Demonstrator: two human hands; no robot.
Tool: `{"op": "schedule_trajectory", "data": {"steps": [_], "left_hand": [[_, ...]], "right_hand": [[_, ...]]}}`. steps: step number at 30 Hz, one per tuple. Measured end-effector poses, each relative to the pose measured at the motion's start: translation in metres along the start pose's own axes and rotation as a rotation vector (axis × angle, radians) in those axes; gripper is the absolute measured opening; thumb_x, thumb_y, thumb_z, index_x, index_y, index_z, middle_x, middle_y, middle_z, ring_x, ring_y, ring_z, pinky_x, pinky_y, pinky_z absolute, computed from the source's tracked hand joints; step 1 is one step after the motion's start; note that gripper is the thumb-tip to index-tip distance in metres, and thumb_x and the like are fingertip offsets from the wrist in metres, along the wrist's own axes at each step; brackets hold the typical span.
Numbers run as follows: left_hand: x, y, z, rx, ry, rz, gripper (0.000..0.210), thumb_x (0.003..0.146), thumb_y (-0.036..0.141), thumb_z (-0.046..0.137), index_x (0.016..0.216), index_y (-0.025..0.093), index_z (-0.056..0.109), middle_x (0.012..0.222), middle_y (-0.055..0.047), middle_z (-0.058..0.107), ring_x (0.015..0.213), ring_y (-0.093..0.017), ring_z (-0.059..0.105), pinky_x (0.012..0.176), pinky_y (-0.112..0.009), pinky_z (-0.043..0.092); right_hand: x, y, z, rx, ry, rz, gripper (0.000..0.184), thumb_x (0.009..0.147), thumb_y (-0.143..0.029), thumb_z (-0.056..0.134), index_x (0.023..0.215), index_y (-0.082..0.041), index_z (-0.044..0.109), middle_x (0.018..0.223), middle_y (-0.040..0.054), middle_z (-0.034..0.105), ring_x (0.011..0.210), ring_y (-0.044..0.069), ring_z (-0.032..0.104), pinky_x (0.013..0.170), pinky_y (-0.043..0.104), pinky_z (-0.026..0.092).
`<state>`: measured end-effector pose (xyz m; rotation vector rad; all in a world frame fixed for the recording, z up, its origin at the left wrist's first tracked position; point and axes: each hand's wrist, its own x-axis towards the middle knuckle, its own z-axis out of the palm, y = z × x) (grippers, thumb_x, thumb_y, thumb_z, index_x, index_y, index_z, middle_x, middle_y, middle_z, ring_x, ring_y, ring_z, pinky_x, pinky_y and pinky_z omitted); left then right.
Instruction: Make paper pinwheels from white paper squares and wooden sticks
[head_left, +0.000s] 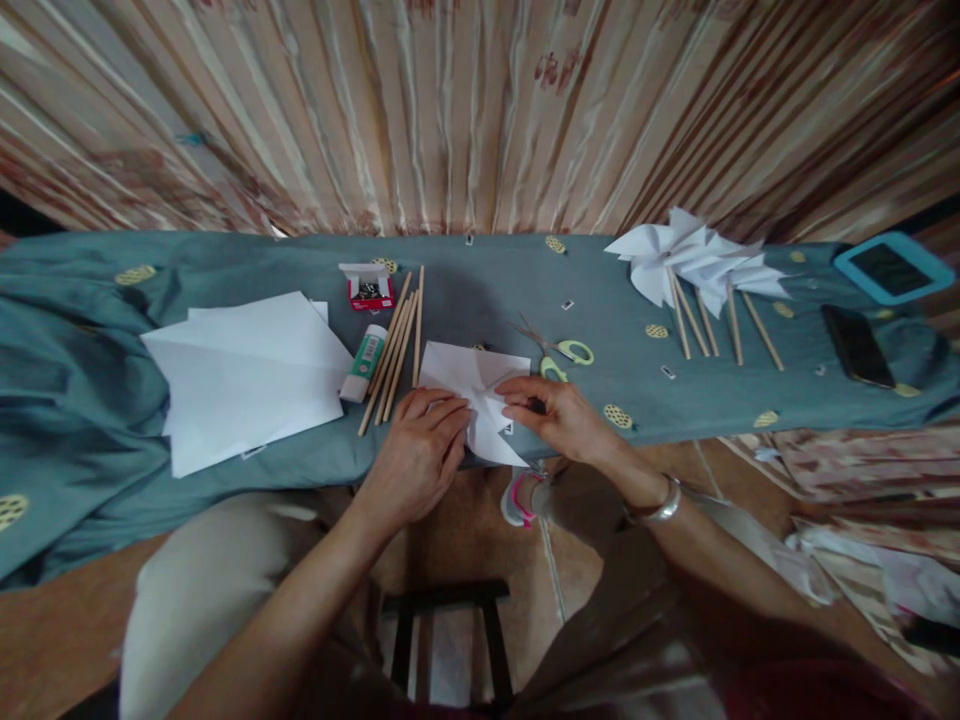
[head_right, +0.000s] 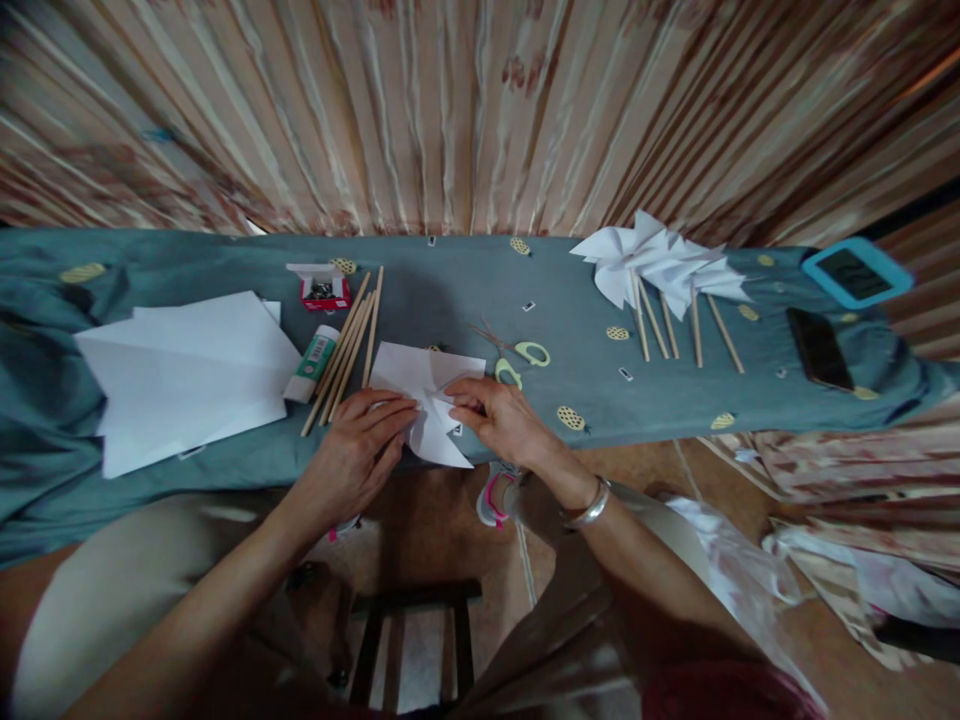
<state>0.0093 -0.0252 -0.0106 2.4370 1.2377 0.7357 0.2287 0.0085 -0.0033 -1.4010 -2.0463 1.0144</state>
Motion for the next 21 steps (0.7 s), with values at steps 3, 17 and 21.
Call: {"op": "schedule_trajectory", "data": {"steps": [3, 17, 21], "left_hand": [[0.0, 0.0, 0.0, -0.008, 0.002, 0.001, 0.03, 0.09, 0.016, 0.047, 0.113, 0.012, 0.065, 0.116, -0.012, 0.069, 0.111, -0.028, 0.055, 0.101, -0.054, 0.044], [0.0, -0.004, -0.006, 0.004, 0.029, -0.031, 0.031, 0.092, 0.017, 0.043, 0.116, 0.013, 0.062, 0.115, -0.012, 0.068, 0.113, -0.027, 0.051, 0.101, -0.051, 0.044], [-0.001, -0.004, -0.007, 0.017, 0.046, -0.076, 0.037, 0.092, 0.016, 0.04, 0.126, 0.013, 0.054, 0.112, -0.013, 0.066, 0.112, -0.027, 0.051, 0.098, -0.05, 0.045]], "right_hand": [[0.006, -0.003, 0.003, 0.005, 0.011, 0.031, 0.022, 0.082, -0.019, 0.062, 0.104, -0.019, 0.066, 0.085, 0.0026, 0.073, 0.076, 0.016, 0.067, 0.072, 0.028, 0.05], [0.014, 0.0, 0.01, -0.016, 0.021, 0.049, 0.022, 0.081, -0.016, 0.062, 0.103, -0.02, 0.064, 0.081, 0.0007, 0.072, 0.073, 0.015, 0.066, 0.071, 0.027, 0.047], [0.015, 0.001, 0.011, -0.015, 0.02, 0.052, 0.023, 0.081, -0.016, 0.062, 0.103, -0.02, 0.064, 0.081, 0.001, 0.073, 0.074, 0.016, 0.067, 0.07, 0.028, 0.048]]}}
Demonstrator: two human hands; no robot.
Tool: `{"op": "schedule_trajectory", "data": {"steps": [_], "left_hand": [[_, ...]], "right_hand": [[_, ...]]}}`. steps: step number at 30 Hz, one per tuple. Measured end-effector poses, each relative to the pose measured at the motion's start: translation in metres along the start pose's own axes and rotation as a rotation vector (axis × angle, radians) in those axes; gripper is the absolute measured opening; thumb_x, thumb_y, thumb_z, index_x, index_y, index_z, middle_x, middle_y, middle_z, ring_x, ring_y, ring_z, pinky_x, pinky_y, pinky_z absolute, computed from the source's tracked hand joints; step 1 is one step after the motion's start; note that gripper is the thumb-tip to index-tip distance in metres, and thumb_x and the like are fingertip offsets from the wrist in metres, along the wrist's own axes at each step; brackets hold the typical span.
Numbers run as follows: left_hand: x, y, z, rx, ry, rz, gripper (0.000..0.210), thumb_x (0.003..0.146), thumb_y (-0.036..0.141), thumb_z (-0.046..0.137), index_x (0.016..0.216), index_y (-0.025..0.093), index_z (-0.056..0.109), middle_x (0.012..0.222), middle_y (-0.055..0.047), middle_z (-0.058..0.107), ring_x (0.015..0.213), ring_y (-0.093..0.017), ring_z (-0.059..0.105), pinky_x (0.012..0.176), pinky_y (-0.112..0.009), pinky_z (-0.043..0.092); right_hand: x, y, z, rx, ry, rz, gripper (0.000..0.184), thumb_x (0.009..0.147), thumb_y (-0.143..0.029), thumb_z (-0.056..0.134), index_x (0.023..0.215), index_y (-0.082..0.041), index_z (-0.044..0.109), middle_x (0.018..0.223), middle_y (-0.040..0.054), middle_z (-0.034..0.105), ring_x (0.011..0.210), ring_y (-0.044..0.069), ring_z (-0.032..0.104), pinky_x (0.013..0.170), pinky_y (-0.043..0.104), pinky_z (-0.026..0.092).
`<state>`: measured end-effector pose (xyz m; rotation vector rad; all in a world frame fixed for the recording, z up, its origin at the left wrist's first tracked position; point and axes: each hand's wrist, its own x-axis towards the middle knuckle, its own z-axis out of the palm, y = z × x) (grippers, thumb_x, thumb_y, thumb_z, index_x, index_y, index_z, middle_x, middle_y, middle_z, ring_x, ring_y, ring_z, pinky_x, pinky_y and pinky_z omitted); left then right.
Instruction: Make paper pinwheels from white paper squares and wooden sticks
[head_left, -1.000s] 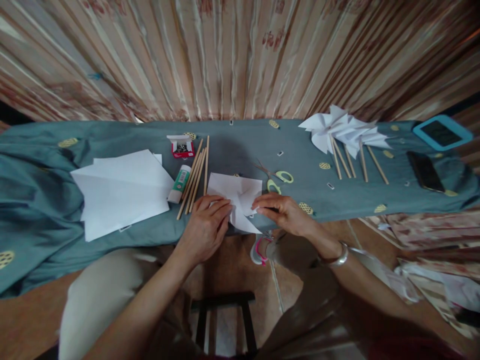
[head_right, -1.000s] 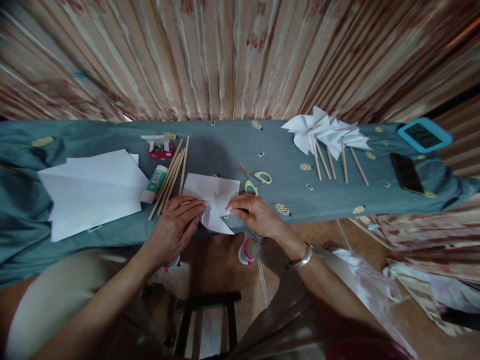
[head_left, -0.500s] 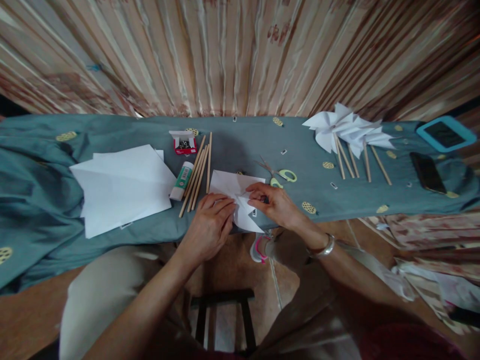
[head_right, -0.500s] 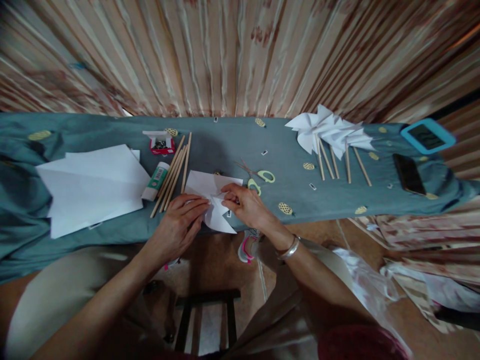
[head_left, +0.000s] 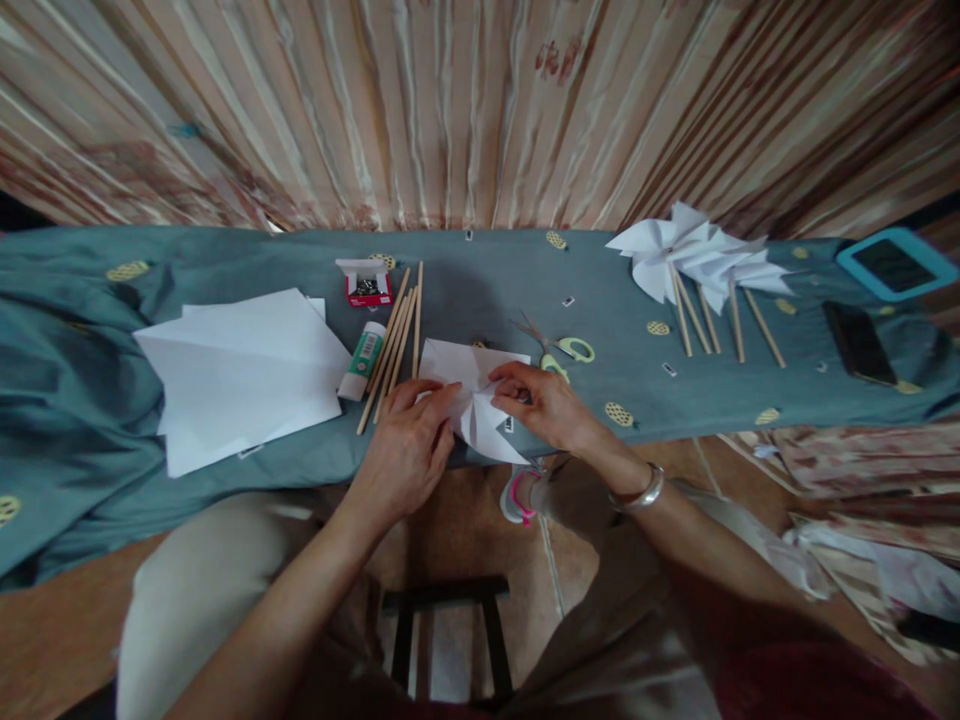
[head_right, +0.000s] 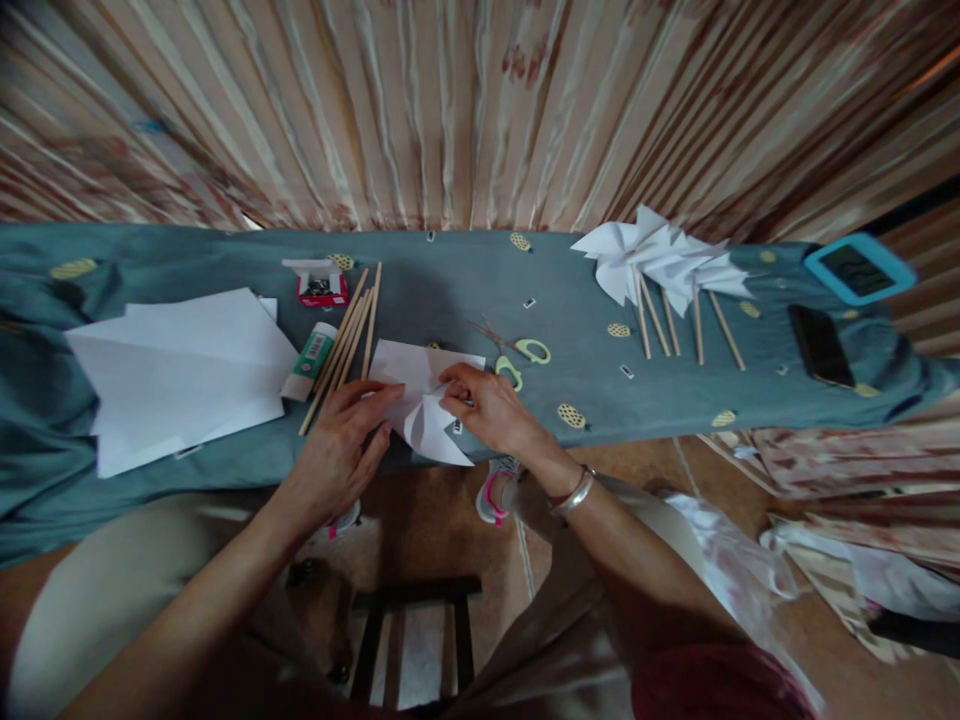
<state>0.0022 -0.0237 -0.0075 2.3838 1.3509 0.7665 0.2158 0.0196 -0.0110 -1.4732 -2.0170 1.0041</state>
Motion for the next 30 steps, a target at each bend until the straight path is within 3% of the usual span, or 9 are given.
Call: {"op": "schedule_trajectory", "data": {"steps": [5, 10, 24, 30], "left_hand": [[-0.001, 0.0, 0.003, -0.033, 0.0, -0.052, 0.044, 0.092, 0.017, 0.039, 0.135, 0.009, 0.044, 0.121, -0.016, 0.061, 0.116, -0.027, 0.048, 0.1, -0.048, 0.044], [0.0, 0.002, 0.004, -0.089, -0.012, -0.047, 0.052, 0.092, 0.016, 0.039, 0.144, 0.016, 0.032, 0.121, -0.009, 0.065, 0.117, -0.027, 0.048, 0.102, -0.049, 0.04], [0.006, 0.006, 0.007, -0.057, -0.071, -0.012, 0.049, 0.095, 0.022, 0.038, 0.142, 0.011, 0.032, 0.122, -0.012, 0.066, 0.123, -0.026, 0.047, 0.106, -0.05, 0.034], [0.008, 0.005, 0.004, -0.03, -0.065, -0.013, 0.05, 0.093, 0.02, 0.039, 0.142, 0.013, 0.032, 0.121, -0.009, 0.067, 0.123, -0.027, 0.046, 0.107, -0.051, 0.033]], "right_hand": [[0.001, 0.001, 0.001, -0.018, -0.004, -0.008, 0.023, 0.08, -0.016, 0.062, 0.103, -0.02, 0.064, 0.081, 0.0014, 0.073, 0.072, 0.016, 0.067, 0.07, 0.027, 0.048], [0.002, 0.0, 0.001, -0.053, 0.001, -0.015, 0.023, 0.08, -0.017, 0.062, 0.102, -0.02, 0.065, 0.081, 0.001, 0.073, 0.073, 0.016, 0.067, 0.072, 0.028, 0.048], [0.004, -0.008, -0.001, -0.147, -0.01, 0.006, 0.025, 0.078, -0.013, 0.063, 0.102, -0.018, 0.065, 0.079, 0.0003, 0.073, 0.068, 0.014, 0.065, 0.068, 0.025, 0.046], [0.004, -0.01, 0.0, -0.146, -0.017, 0.018, 0.027, 0.076, -0.012, 0.063, 0.102, -0.019, 0.066, 0.082, 0.0009, 0.073, 0.074, 0.015, 0.067, 0.069, 0.026, 0.048]]}}
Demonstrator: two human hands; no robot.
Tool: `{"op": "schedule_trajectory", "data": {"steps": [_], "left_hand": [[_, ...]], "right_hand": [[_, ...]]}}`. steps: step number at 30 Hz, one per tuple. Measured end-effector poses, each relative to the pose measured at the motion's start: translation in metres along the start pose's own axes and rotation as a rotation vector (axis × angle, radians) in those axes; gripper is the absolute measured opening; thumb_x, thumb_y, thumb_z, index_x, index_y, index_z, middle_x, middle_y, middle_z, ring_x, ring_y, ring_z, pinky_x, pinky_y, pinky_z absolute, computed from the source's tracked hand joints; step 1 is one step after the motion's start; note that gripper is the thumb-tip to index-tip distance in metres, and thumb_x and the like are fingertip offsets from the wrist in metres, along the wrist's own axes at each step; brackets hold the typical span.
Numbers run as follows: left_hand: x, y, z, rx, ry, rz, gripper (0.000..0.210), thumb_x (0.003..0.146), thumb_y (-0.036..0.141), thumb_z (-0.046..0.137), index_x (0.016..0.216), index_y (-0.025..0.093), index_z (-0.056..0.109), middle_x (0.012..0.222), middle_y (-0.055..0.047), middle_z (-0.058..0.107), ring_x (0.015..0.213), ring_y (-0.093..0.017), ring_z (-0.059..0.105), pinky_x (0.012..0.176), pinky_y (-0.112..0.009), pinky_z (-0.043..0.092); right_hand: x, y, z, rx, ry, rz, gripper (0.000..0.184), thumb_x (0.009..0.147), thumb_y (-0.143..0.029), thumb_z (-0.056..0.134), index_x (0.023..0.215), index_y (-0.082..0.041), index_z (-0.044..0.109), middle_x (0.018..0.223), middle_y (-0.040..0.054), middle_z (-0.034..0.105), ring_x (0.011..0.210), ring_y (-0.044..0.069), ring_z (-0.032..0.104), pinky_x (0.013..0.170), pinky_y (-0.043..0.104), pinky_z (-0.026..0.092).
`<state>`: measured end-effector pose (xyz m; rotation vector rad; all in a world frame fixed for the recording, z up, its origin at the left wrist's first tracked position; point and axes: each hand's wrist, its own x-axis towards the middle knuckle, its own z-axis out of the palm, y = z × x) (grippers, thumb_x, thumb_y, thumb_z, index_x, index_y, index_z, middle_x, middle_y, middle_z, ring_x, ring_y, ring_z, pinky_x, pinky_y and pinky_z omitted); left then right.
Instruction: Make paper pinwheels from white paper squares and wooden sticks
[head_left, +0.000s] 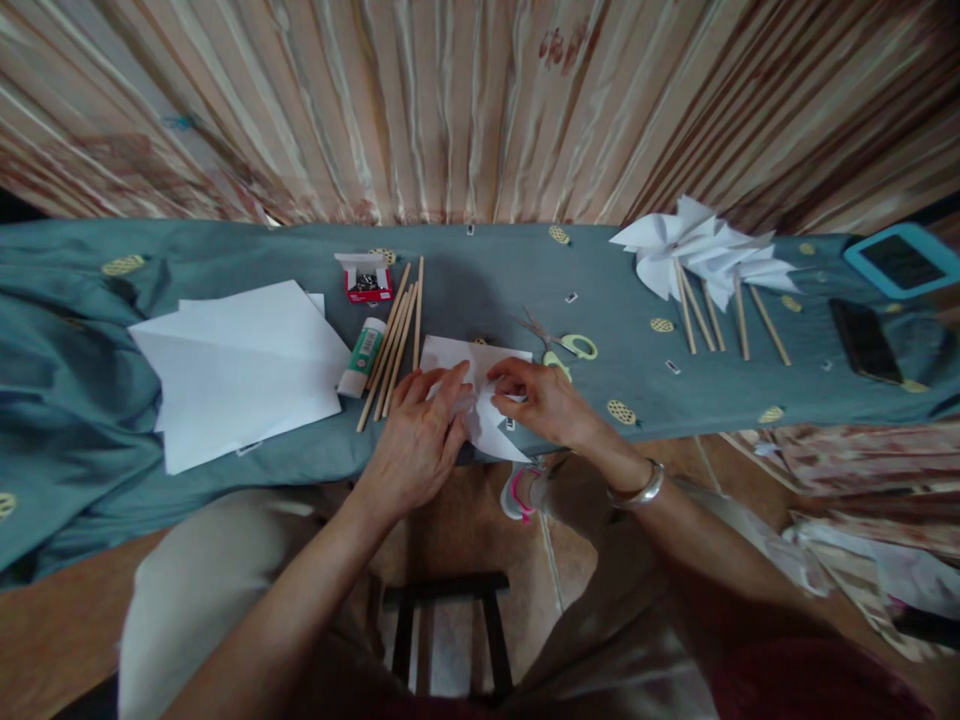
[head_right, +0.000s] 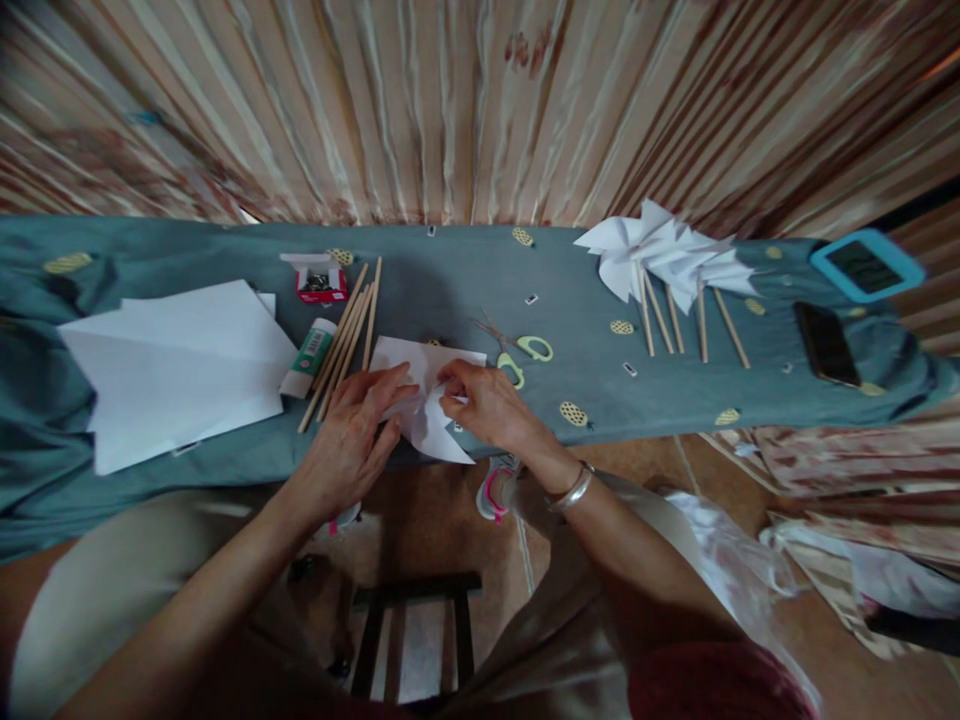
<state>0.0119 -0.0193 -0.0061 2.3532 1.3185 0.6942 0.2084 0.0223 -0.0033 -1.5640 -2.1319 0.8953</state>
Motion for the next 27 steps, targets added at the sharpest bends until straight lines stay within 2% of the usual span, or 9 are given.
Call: {"op": "schedule_trajectory", "data": {"steps": [11, 21, 27], "left_hand": [[0.003, 0.001, 0.005, 0.073, -0.045, 0.049, 0.046, 0.095, 0.02, 0.036, 0.14, 0.012, 0.038, 0.121, -0.012, 0.065, 0.125, -0.026, 0.047, 0.11, -0.051, 0.029], [0.005, 0.0, 0.007, 0.117, -0.087, 0.019, 0.045, 0.095, 0.023, 0.035, 0.138, 0.01, 0.042, 0.119, -0.011, 0.066, 0.124, -0.026, 0.047, 0.112, -0.051, 0.029], [0.01, 0.007, 0.006, 0.156, -0.082, 0.004, 0.046, 0.093, 0.021, 0.038, 0.136, 0.005, 0.043, 0.109, -0.013, 0.07, 0.122, -0.028, 0.048, 0.111, -0.052, 0.029]], "right_hand": [[0.0, -0.004, -0.002, -0.013, -0.007, 0.016, 0.029, 0.075, -0.011, 0.062, 0.103, -0.017, 0.066, 0.083, 0.0018, 0.073, 0.076, 0.016, 0.067, 0.07, 0.026, 0.048], [0.001, -0.004, -0.002, -0.042, 0.002, 0.006, 0.029, 0.075, -0.011, 0.063, 0.103, -0.018, 0.066, 0.085, 0.0022, 0.073, 0.08, 0.017, 0.069, 0.075, 0.028, 0.049], [-0.002, -0.005, -0.001, -0.09, -0.003, -0.017, 0.031, 0.076, -0.012, 0.062, 0.106, -0.017, 0.064, 0.089, 0.0043, 0.073, 0.084, 0.018, 0.069, 0.077, 0.03, 0.049]]}}
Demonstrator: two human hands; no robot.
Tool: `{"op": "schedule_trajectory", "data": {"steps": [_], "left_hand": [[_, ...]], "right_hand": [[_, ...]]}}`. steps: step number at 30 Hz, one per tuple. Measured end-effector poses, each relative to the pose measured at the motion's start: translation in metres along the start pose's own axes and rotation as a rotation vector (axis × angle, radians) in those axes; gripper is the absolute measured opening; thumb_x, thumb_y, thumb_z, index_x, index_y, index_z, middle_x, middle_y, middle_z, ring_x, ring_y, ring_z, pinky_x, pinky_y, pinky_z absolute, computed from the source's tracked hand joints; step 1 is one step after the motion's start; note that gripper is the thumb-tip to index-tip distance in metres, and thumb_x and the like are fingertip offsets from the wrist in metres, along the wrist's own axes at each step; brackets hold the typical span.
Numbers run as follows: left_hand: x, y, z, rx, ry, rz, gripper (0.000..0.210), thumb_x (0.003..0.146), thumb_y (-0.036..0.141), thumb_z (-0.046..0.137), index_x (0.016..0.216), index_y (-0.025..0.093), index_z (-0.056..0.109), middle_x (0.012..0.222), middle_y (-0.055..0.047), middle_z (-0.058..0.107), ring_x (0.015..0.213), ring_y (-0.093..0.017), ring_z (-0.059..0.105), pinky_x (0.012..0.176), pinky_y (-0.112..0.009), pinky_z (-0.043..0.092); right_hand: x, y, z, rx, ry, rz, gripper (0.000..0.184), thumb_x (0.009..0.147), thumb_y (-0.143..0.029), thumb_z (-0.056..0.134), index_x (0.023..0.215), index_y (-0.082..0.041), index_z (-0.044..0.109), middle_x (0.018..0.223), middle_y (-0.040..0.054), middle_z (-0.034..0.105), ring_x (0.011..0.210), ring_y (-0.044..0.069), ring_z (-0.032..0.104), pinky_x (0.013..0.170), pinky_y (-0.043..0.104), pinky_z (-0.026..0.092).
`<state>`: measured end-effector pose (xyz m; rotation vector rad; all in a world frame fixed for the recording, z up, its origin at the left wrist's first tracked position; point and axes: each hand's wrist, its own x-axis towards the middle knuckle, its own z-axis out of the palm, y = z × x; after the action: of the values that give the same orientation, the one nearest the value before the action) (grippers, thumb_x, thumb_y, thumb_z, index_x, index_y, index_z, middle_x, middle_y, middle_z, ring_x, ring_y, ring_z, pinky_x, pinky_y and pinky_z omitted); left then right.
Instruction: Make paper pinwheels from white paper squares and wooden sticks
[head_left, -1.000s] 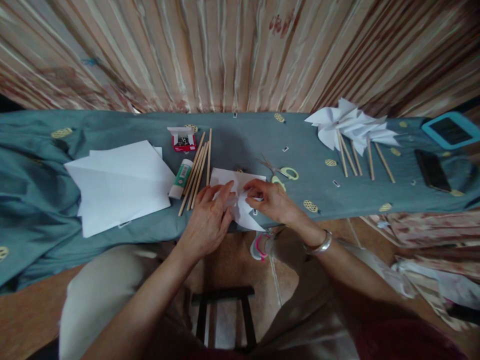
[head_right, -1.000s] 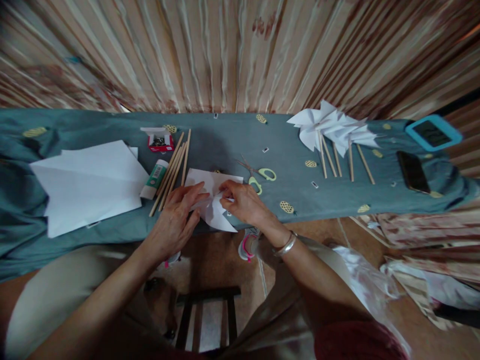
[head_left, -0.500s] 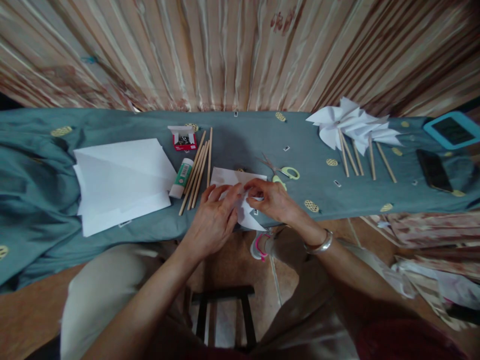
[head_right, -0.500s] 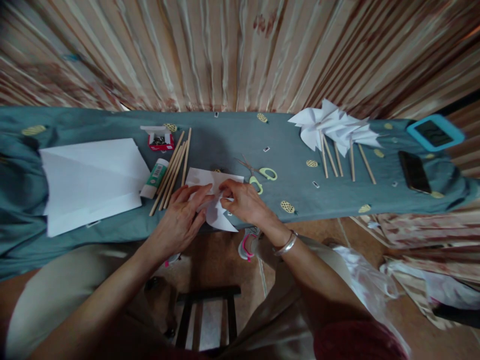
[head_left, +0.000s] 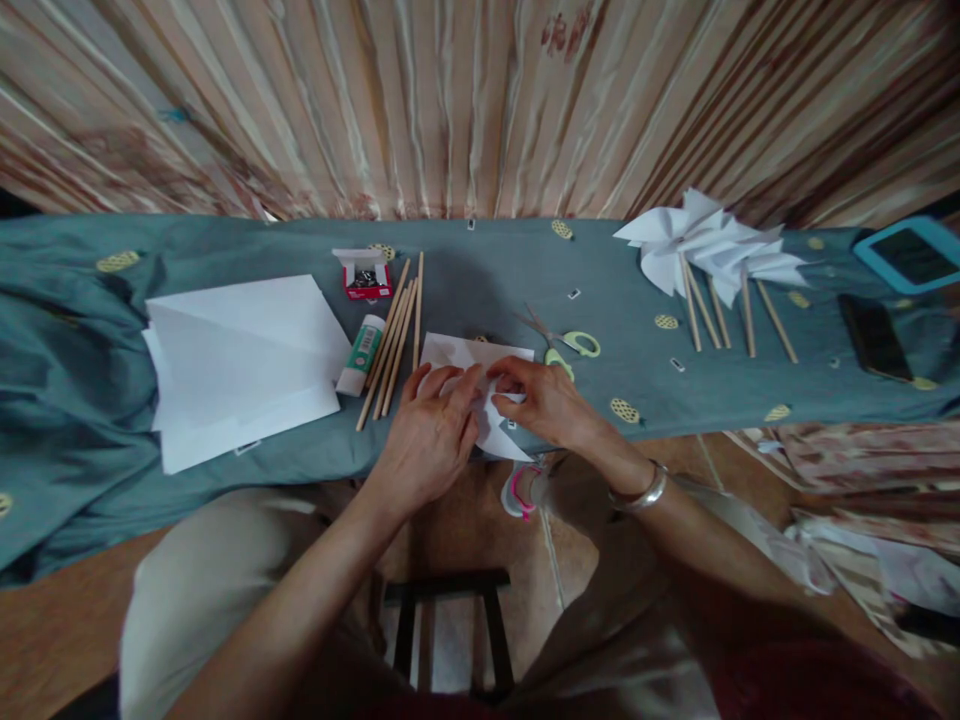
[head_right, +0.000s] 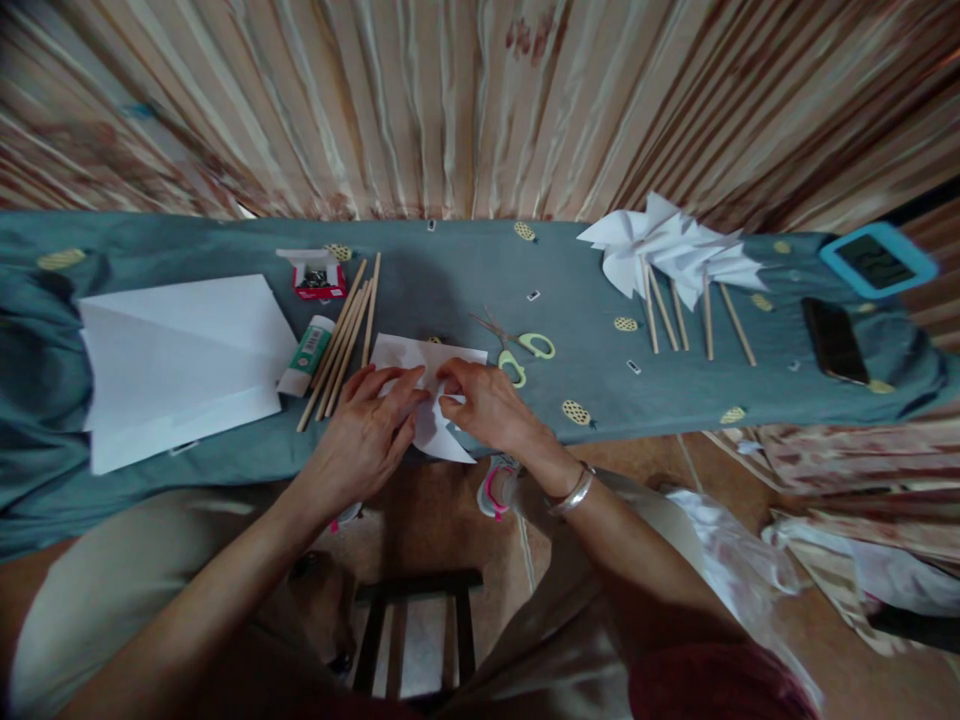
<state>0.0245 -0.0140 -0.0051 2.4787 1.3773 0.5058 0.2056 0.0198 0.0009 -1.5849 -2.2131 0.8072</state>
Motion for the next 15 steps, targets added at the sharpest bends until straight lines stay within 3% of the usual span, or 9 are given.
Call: {"op": "schedule_trajectory", "data": {"steps": [10, 15], "left_hand": [[0.001, 0.0, 0.003, -0.075, 0.055, -0.005, 0.044, 0.093, 0.023, 0.039, 0.135, 0.008, 0.044, 0.107, -0.012, 0.071, 0.122, -0.027, 0.047, 0.112, -0.055, 0.027], [-0.009, -0.007, -0.01, -0.205, 0.249, -0.008, 0.045, 0.094, 0.034, 0.045, 0.133, 0.013, 0.045, 0.119, -0.013, 0.064, 0.126, -0.027, 0.044, 0.106, -0.048, 0.036]], "right_hand": [[-0.002, -0.004, -0.001, -0.037, -0.018, -0.009, 0.031, 0.078, -0.012, 0.059, 0.108, -0.015, 0.062, 0.092, 0.0064, 0.071, 0.085, 0.019, 0.066, 0.078, 0.029, 0.048], [-0.004, -0.003, -0.001, -0.017, -0.011, -0.017, 0.031, 0.079, -0.013, 0.059, 0.111, -0.014, 0.062, 0.092, 0.0068, 0.071, 0.083, 0.018, 0.065, 0.075, 0.029, 0.047]]}}
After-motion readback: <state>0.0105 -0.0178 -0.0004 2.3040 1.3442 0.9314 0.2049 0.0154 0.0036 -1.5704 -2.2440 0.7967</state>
